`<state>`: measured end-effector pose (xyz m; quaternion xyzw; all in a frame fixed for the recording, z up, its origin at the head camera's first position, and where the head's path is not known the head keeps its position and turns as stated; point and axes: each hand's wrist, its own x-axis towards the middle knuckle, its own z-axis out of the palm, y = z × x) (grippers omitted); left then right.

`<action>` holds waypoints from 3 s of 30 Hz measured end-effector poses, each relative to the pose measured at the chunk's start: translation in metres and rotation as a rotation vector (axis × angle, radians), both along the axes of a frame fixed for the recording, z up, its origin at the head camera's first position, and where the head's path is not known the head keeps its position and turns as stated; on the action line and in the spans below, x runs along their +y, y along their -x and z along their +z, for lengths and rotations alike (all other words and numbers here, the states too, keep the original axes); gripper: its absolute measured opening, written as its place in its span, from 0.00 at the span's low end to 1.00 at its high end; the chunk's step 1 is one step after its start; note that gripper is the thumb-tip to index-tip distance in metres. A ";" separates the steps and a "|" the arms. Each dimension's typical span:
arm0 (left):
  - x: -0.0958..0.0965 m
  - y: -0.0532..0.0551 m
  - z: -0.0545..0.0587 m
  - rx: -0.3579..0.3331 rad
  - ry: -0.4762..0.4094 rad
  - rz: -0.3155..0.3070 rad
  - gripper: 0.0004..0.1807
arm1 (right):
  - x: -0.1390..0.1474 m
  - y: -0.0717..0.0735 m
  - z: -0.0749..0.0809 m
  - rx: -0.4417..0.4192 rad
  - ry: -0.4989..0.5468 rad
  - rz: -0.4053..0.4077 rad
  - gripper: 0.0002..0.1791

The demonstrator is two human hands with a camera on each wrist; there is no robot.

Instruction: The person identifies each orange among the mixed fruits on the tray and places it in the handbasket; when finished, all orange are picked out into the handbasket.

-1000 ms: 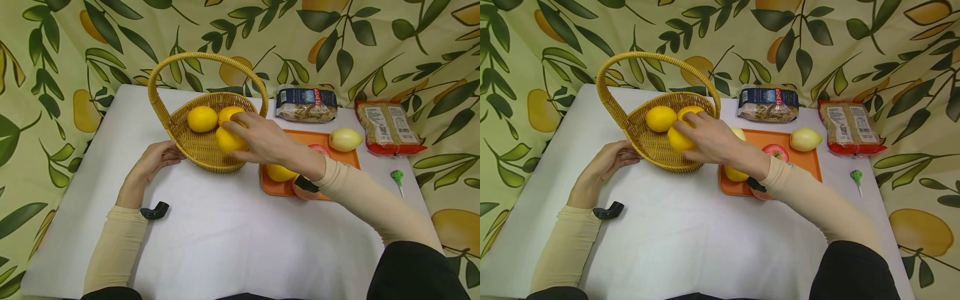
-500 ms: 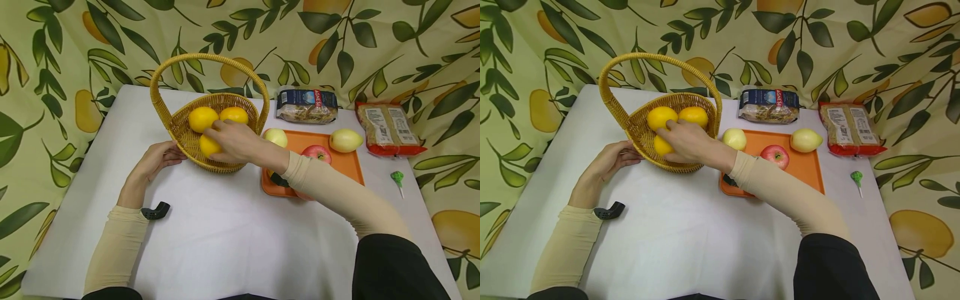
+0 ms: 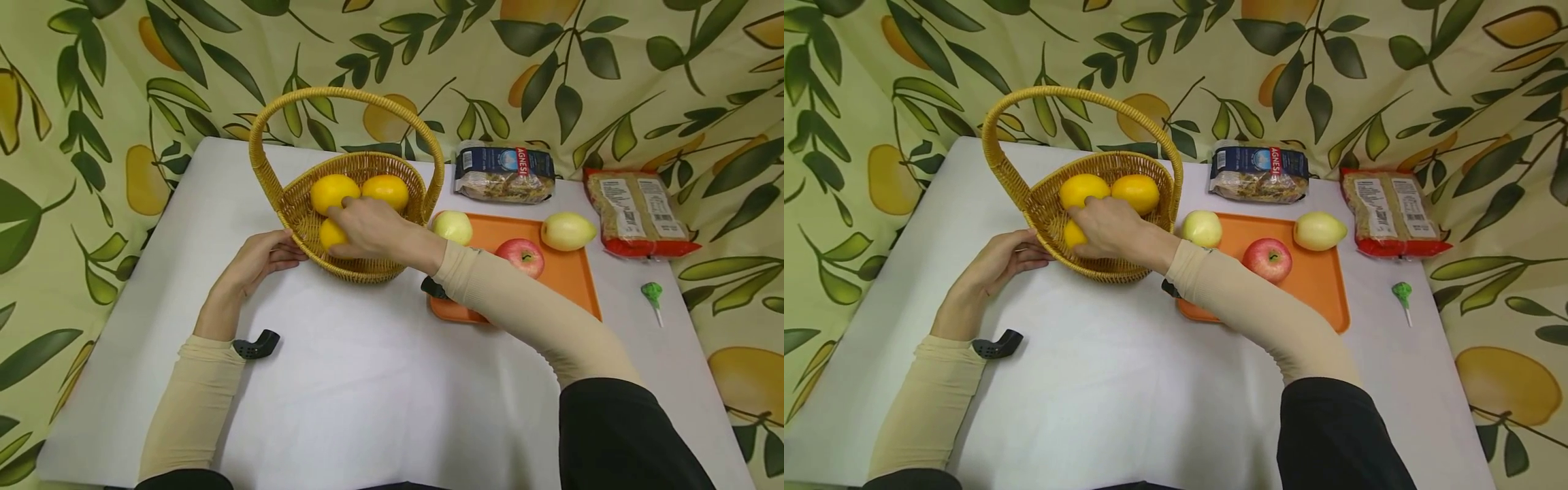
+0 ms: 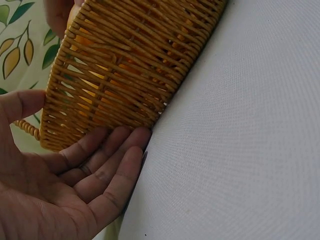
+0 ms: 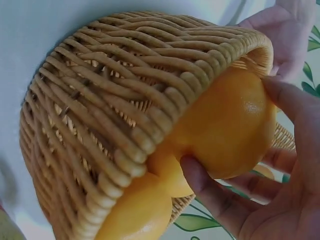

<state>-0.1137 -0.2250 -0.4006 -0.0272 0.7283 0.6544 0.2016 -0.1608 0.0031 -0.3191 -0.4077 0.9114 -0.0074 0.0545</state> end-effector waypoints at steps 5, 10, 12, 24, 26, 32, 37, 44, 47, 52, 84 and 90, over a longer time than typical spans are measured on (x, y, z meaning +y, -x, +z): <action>0.001 0.000 0.001 -0.008 -0.001 0.006 0.30 | -0.004 0.001 0.001 -0.080 0.066 -0.030 0.31; 0.000 0.000 0.002 -0.010 -0.006 0.008 0.28 | -0.005 0.000 0.004 -0.172 0.032 0.046 0.22; 0.000 0.000 0.002 -0.008 -0.006 0.010 0.28 | -0.004 0.000 0.004 -0.178 0.015 0.081 0.18; 0.000 0.000 0.000 -0.014 -0.023 0.013 0.26 | -0.001 0.001 0.001 -0.152 -0.006 0.134 0.18; 0.000 0.000 0.000 -0.015 -0.023 0.013 0.27 | -0.001 0.001 0.000 -0.153 -0.005 0.134 0.18; 0.000 0.000 0.001 -0.011 -0.014 0.008 0.28 | 0.001 0.001 0.000 -0.139 -0.019 0.136 0.19; 0.000 0.000 0.002 -0.014 -0.007 0.007 0.28 | 0.001 0.001 0.001 -0.127 -0.044 0.140 0.21; 0.001 -0.001 0.002 -0.015 -0.007 0.009 0.28 | 0.004 0.000 0.003 -0.133 -0.063 0.143 0.23; 0.000 -0.001 0.001 -0.013 -0.015 0.008 0.27 | 0.008 -0.001 0.007 -0.151 -0.056 0.124 0.25; -0.001 -0.001 0.000 -0.007 -0.021 0.008 0.25 | 0.027 -0.002 0.018 -0.147 0.027 0.103 0.26; 0.000 -0.002 0.002 0.010 -0.021 -0.003 0.28 | 0.203 -0.057 -0.008 -0.016 0.154 -0.086 0.27; 0.000 -0.003 0.002 0.012 -0.027 0.003 0.30 | 0.202 -0.060 -0.017 -0.006 0.143 -0.069 0.29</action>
